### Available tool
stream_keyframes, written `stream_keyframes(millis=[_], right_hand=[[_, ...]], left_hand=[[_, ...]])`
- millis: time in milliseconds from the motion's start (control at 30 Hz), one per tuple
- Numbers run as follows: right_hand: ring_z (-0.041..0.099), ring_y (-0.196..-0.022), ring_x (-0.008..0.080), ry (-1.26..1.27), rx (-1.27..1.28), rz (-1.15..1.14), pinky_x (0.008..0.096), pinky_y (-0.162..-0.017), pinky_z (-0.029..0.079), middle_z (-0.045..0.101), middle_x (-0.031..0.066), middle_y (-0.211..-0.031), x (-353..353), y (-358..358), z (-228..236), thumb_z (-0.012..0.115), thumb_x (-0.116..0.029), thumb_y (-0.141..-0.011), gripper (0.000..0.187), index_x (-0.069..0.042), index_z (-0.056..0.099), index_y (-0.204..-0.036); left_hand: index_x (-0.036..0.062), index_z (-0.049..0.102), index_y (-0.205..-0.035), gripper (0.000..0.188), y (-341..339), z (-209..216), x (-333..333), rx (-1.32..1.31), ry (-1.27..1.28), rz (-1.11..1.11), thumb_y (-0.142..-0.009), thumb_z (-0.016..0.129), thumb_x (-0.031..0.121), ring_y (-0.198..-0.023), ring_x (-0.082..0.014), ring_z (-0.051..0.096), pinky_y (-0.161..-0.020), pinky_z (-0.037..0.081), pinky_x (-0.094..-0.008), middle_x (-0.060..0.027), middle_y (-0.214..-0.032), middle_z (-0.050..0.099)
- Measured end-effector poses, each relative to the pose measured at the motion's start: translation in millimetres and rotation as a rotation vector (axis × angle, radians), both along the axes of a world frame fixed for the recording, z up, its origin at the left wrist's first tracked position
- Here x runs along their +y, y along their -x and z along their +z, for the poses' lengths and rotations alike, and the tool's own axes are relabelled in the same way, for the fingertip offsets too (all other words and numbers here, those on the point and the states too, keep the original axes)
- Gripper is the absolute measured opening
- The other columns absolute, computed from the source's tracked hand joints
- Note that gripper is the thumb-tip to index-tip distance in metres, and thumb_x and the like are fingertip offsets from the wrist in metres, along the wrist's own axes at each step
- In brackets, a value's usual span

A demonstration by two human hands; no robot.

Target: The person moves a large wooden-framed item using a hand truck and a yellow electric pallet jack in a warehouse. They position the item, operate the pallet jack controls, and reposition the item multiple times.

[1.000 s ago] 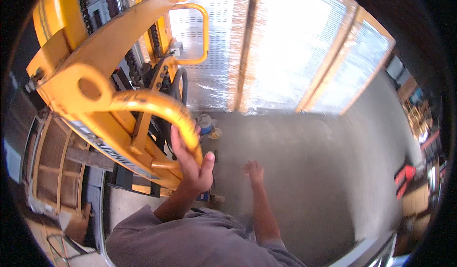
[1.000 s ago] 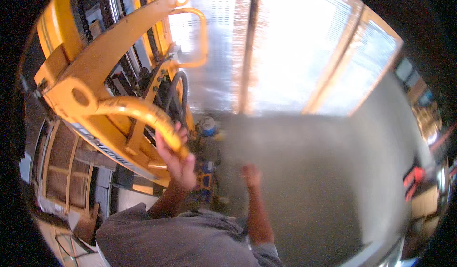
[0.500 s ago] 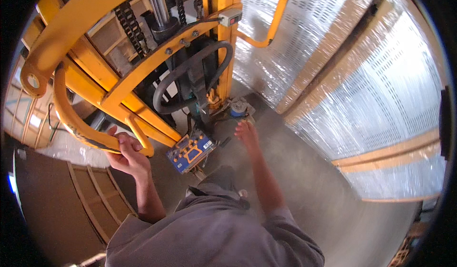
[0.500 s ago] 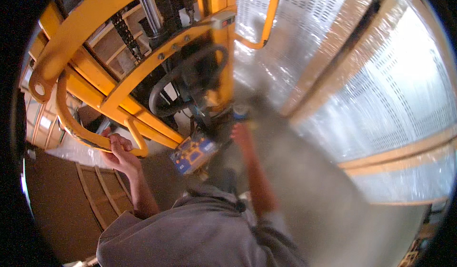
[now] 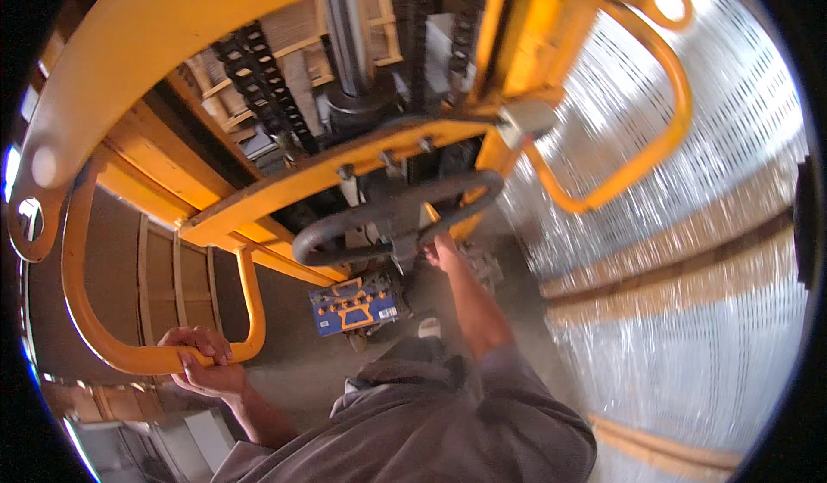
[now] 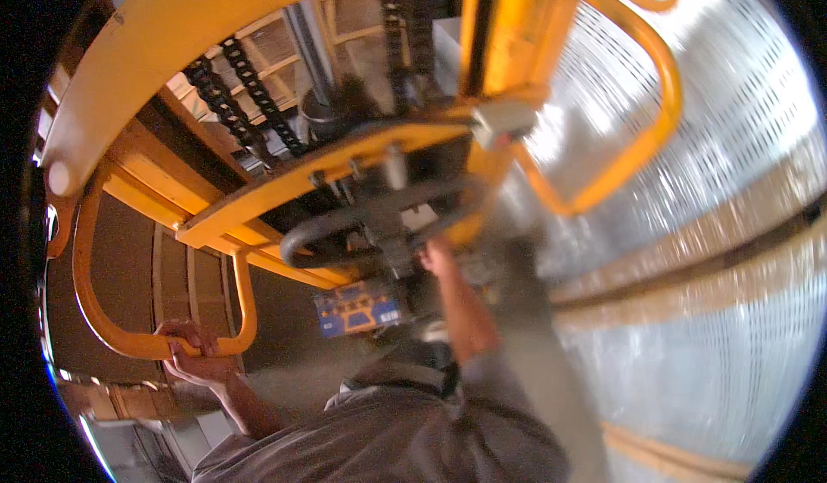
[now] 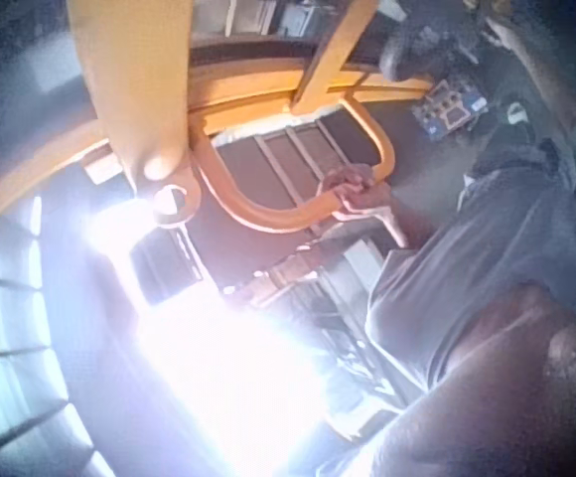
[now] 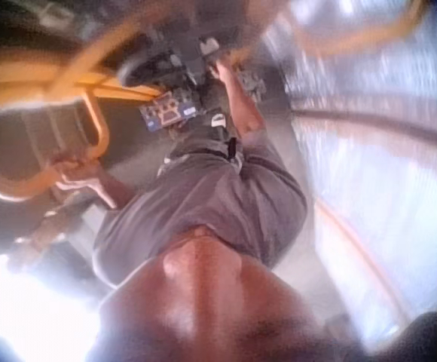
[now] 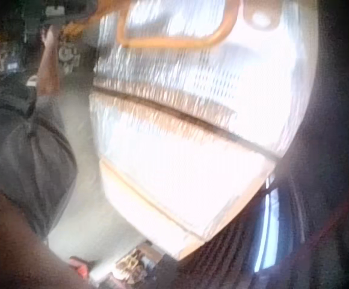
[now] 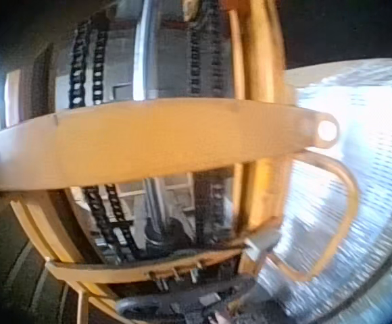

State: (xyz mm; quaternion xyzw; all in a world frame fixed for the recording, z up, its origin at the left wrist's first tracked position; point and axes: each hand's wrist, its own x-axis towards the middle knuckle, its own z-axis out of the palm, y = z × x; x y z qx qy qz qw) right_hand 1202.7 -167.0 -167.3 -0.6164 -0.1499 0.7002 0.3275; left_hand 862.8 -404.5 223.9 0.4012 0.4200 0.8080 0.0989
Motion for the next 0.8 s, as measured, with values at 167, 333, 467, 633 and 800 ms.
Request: stream_keyframes(millis=[167, 333, 467, 633, 800], right_hand=[[0.043, -0.046, 0.0120, -0.014, 0.123, 0.266, 0.0253, -0.035, 0.026, 0.053, 0.0068, -0.066, 27, -15, -48, 0.046, -0.045, -0.096, 0.037, -0.010, 0.052, -0.085], [0.045, -0.046, 0.0116, -0.170, -0.034, 0.311, 0.0247, -0.037, 0.029, 0.056, 0.0075, -0.070, 20, -5, -64, 0.053, -0.035, -0.095, 0.028, -0.008, 0.054, -0.087], [0.045, -0.047, 0.0118, -0.238, -0.129, 0.248, 0.0248, -0.037, 0.029, 0.056, 0.0075, -0.070, 19, 7, -67, 0.053, -0.035, -0.095, 0.027, -0.008, 0.055, -0.088], [0.046, -0.048, 0.0120, -0.275, -0.167, 0.197, 0.0249, -0.038, 0.030, 0.057, 0.0076, -0.071, 16, 13, -64, 0.054, -0.034, -0.095, 0.027, -0.008, 0.055, -0.089], [0.046, -0.048, 0.0121, -0.293, -0.183, 0.170, 0.0250, -0.038, 0.030, 0.057, 0.0077, -0.072, 12, 16, -62, 0.054, -0.034, -0.095, 0.026, -0.008, 0.055, -0.090]], left_hand=[[0.0030, 0.056, -0.104, 0.032, 4, -5, -2, 0.029, -0.041, 0.019, -0.095, 0.060, 0.034, -0.039, -0.0069, 0.039, -0.034, 0.031, -0.0206, -0.0029, -0.061, 0.048], [0.0033, 0.056, -0.103, 0.036, -4, -2, -1, 0.018, -0.041, 0.043, -0.092, 0.065, 0.037, -0.039, -0.0061, 0.039, -0.034, 0.031, -0.0207, -0.0023, -0.061, 0.048], [0.0038, 0.056, -0.101, 0.036, -8, 0, 2, 0.022, -0.064, 0.116, -0.092, 0.065, 0.037, -0.040, -0.0058, 0.039, -0.033, 0.030, -0.0205, -0.0015, -0.060, 0.047], [0.0042, 0.055, -0.098, 0.032, -6, -1, 0, -0.002, -0.056, 0.144, -0.094, 0.061, 0.035, -0.040, -0.0055, 0.038, -0.032, 0.030, -0.0204, -0.0013, -0.061, 0.047], [0.0049, 0.055, -0.097, 0.028, 3, -7, -4, 0.047, -0.037, 0.091, -0.096, 0.058, 0.033, -0.040, -0.0050, 0.038, -0.032, 0.031, -0.0202, -0.0009, -0.062, 0.048]])
